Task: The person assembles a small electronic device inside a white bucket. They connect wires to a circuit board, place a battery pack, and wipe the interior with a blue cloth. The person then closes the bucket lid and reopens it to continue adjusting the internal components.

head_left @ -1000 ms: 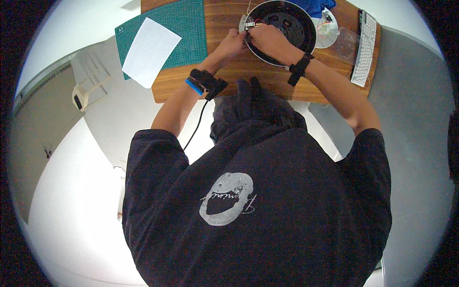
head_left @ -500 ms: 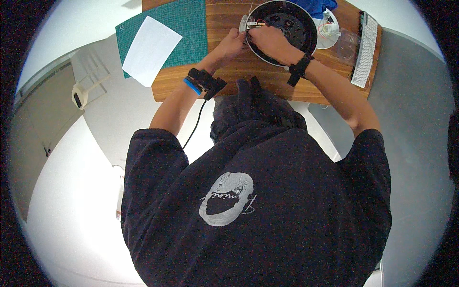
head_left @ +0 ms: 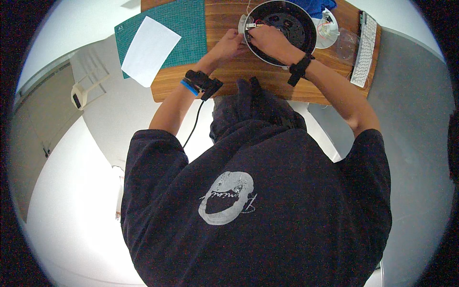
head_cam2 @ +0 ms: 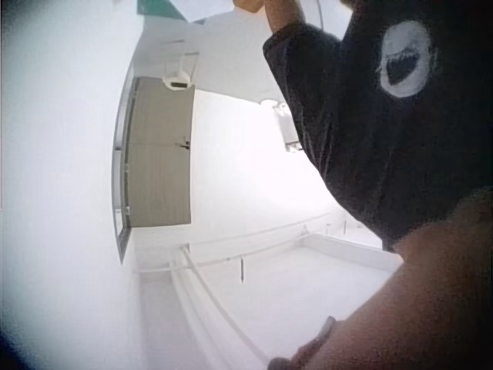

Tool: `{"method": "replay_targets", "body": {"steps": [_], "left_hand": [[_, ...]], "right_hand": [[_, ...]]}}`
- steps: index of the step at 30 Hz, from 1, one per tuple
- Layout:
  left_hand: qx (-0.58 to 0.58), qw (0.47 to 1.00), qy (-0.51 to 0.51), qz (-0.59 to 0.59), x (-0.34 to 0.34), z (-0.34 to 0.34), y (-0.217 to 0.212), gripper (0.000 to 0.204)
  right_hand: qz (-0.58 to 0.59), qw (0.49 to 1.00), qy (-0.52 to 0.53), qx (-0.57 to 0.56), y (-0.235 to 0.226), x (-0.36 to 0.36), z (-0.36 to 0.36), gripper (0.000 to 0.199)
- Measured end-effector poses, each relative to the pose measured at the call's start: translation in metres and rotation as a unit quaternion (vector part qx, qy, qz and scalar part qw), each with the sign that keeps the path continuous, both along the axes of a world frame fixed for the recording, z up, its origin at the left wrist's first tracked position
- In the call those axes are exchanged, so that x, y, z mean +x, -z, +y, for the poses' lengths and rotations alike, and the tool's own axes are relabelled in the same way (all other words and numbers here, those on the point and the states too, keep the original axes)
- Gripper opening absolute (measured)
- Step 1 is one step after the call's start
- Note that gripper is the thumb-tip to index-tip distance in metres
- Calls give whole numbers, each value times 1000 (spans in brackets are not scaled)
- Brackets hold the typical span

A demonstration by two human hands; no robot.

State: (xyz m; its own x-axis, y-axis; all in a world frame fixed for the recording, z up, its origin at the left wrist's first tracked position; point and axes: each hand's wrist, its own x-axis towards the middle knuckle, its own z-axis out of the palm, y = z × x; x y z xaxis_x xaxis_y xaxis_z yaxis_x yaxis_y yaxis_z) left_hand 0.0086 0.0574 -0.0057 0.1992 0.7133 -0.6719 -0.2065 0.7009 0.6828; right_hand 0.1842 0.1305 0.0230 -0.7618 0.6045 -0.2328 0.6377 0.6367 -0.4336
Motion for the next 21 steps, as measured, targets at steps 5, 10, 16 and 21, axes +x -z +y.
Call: {"method": "replay_targets", "body": {"steps": [5,10,16,21], "left_hand": [[-3,999,7,43,-1,0,-1,40],[3,998,27,61,-3,5,-8,39],[74,981,79,164,-1,8,-33,40],[127,943,133,277,-3,8,60,51]], "right_hand": [[3,1000,8,-26,-3,-1,-1,20],[-13,999,-1,-53,11,7,4,20],[44,988,-41,-144,-79,43,31,27],[66,989,122,-59,-94,114,51,39]]}}
